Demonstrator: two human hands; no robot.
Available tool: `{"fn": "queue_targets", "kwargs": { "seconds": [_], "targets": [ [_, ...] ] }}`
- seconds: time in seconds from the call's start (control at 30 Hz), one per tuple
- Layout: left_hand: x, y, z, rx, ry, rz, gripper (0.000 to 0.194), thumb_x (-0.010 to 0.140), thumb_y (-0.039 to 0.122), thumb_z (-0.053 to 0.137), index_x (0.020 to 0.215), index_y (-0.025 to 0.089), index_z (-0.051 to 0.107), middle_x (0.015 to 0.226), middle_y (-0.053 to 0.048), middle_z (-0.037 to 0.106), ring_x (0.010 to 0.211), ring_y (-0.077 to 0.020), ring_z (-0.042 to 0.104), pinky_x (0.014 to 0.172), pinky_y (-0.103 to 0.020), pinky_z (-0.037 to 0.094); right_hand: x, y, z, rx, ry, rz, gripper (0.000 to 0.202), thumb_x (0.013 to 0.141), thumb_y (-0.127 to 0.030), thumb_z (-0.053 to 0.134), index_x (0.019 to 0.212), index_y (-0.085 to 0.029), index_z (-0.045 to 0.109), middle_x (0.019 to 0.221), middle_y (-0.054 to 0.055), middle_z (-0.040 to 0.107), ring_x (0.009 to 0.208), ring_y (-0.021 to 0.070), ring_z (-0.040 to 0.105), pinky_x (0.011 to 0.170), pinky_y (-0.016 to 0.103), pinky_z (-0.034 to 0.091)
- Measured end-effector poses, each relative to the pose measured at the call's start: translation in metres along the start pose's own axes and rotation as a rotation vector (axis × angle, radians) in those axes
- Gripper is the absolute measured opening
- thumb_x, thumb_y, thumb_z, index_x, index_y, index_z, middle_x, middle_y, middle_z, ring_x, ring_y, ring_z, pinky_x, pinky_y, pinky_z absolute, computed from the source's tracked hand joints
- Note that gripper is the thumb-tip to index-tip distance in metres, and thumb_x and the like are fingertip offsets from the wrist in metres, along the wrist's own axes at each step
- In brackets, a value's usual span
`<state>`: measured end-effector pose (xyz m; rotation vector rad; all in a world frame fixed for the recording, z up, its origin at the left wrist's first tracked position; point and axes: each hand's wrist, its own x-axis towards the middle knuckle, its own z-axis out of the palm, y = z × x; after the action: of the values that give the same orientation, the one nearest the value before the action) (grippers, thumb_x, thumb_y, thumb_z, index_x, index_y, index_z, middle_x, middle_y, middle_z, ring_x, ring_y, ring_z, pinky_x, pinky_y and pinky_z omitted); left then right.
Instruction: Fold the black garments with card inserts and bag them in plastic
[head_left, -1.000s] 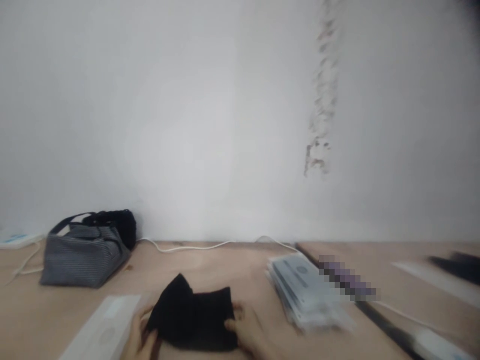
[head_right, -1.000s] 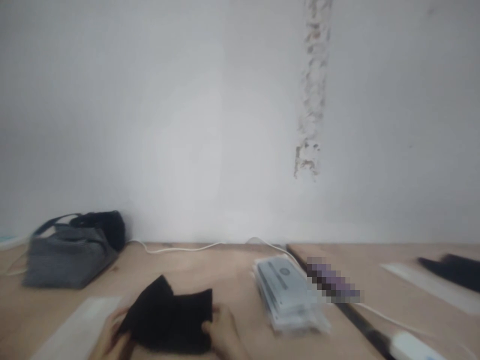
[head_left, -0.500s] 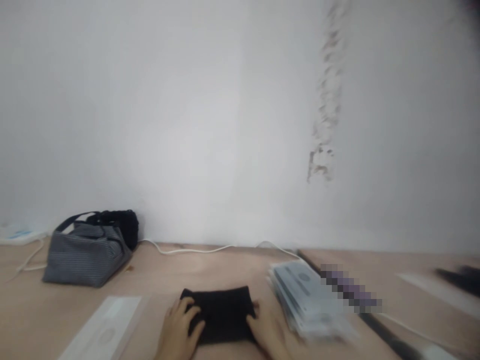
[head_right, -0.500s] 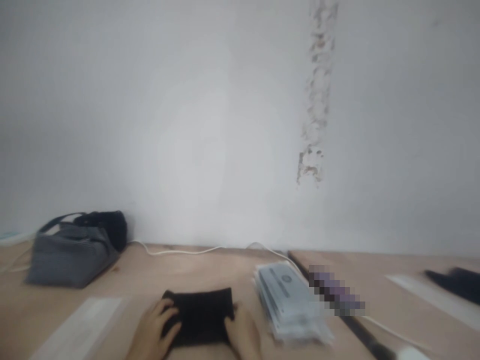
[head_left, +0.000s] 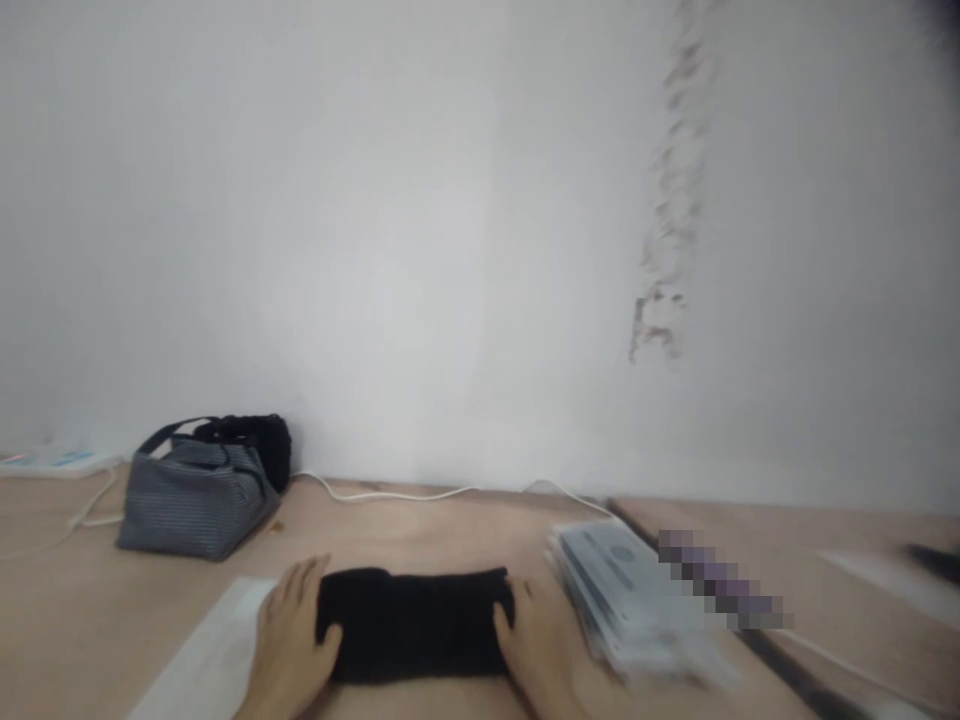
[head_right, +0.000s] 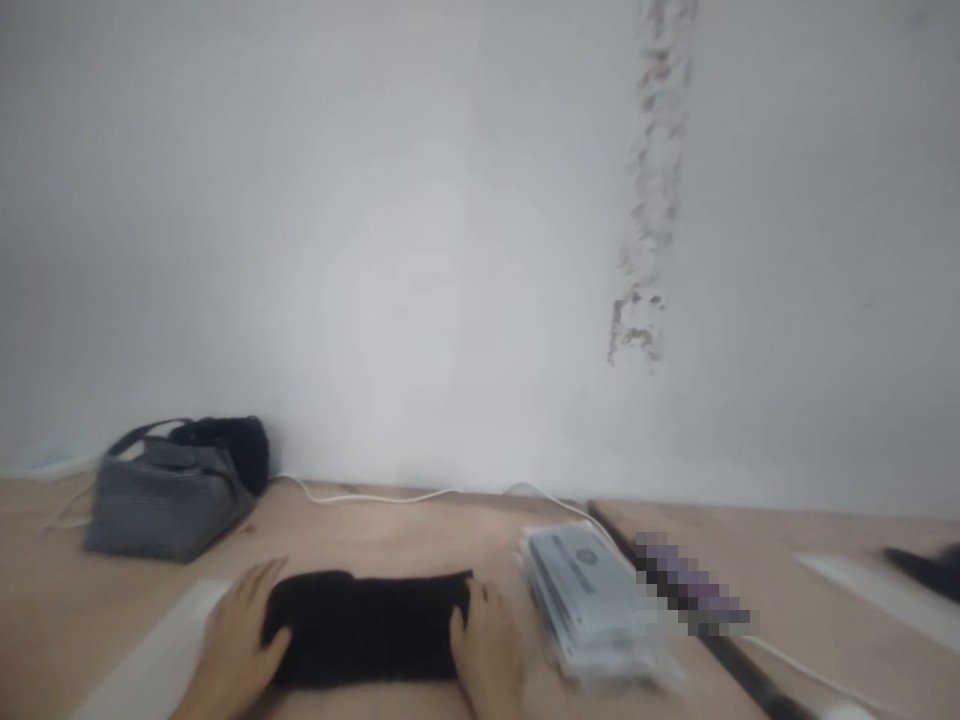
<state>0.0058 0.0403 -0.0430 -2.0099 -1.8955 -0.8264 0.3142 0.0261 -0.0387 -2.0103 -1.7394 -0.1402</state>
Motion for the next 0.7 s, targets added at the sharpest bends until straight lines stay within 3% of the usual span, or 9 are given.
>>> {"fn": "queue_targets", "kwargs": {
  "seconds": [0.13, 0.3, 0.37, 0.5, 0.57, 0.63, 0.7],
  "targets": [
    [0.02, 0.017, 0.012, -0.109, -0.11, 0.007, 0.04, 0.081, 0.03, 0.041, 0.116, 0.014, 0.054, 0.113, -0.013, 0.061, 0.11, -0.029, 0.049, 0.098, -0.049, 0.021, 0.017, -0.013, 0.005, -0.061, -0.016, -0.174, 0.04, 0.083, -0.008, 0.032, 0.108, -0.022, 0.06, 0.115, 0.005, 0.059, 0.108, 0.0194, 0.05, 0.094, 0.03, 0.03],
    [0.038, 0.014, 0.017, -0.223, -0.109, 0.002, 0.023, 0.077, 0.021, 0.044, 0.088, 0.015, 0.064, 0.09, -0.011, 0.066, 0.091, -0.0283, 0.058, 0.086, -0.047, 0.034, 0.033, -0.012, 0.012, -0.12, -0.049, -0.153, 0.036, 0.08, -0.011, 0.04, 0.108, -0.019, 0.061, 0.108, 0.009, 0.063, 0.104, 0.024, 0.053, 0.091, 0.036, 0.033],
    [0.041, 0.012, 0.01, -0.313, -0.104, 0.047, 0.023, 0.081, 0.022, 0.04, 0.08, 0.017, 0.063, 0.084, -0.009, 0.065, 0.086, -0.0243, 0.058, 0.082, -0.04, 0.039, 0.034, -0.008, 0.009, -0.135, -0.055, -0.139, 0.03, 0.079, -0.015, 0.043, 0.101, -0.019, 0.063, 0.104, 0.009, 0.064, 0.1, 0.0243, 0.055, 0.088, 0.034, 0.036],
    [0.041, 0.009, -0.014, -0.531, -0.123, 0.167, 0.023, 0.087, 0.031, 0.037, 0.081, 0.02, 0.057, 0.084, -0.004, 0.062, 0.086, -0.0178, 0.057, 0.08, -0.028, 0.043, 0.031, -0.004, -0.002, -0.167, -0.076, -0.126, 0.026, 0.08, -0.019, 0.042, 0.091, -0.016, 0.065, 0.099, 0.013, 0.064, 0.095, 0.0267, 0.057, 0.084, 0.037, 0.038],
    [0.039, 0.01, -0.026, -0.62, -0.163, 0.226, 0.021, 0.087, 0.033, 0.039, 0.082, 0.021, 0.056, 0.082, -0.001, 0.062, 0.083, -0.0159, 0.057, 0.078, -0.025, 0.044, 0.03, -0.004, -0.003, -0.177, -0.092, -0.156, 0.034, 0.078, -0.015, 0.041, 0.105, -0.017, 0.061, 0.114, 0.014, 0.059, 0.106, 0.029, 0.052, 0.09, 0.042, 0.034],
    [0.035, 0.013, -0.038, -0.674, -0.202, 0.272, 0.018, 0.087, 0.032, 0.041, 0.081, 0.022, 0.056, 0.079, 0.002, 0.062, 0.08, -0.0147, 0.058, 0.075, -0.023, 0.045, 0.032, -0.004, 0.001, -0.177, -0.126, -0.224, 0.054, 0.072, -0.006, 0.04, 0.122, -0.024, 0.049, 0.132, 0.009, 0.046, 0.12, 0.0292, 0.039, 0.096, 0.049, 0.026],
    [0.03, 0.017, -0.047, -0.734, -0.234, 0.294, 0.016, 0.086, 0.029, 0.044, 0.081, 0.022, 0.057, 0.078, 0.002, 0.062, 0.079, -0.0146, 0.058, 0.074, -0.022, 0.045, 0.037, -0.006, 0.007, -0.17, -0.167, -0.298, 0.065, 0.066, -0.002, 0.04, 0.125, -0.03, 0.046, 0.138, 0.004, 0.039, 0.127, 0.0289, 0.03, 0.098, 0.055, 0.019]
  ]
}}
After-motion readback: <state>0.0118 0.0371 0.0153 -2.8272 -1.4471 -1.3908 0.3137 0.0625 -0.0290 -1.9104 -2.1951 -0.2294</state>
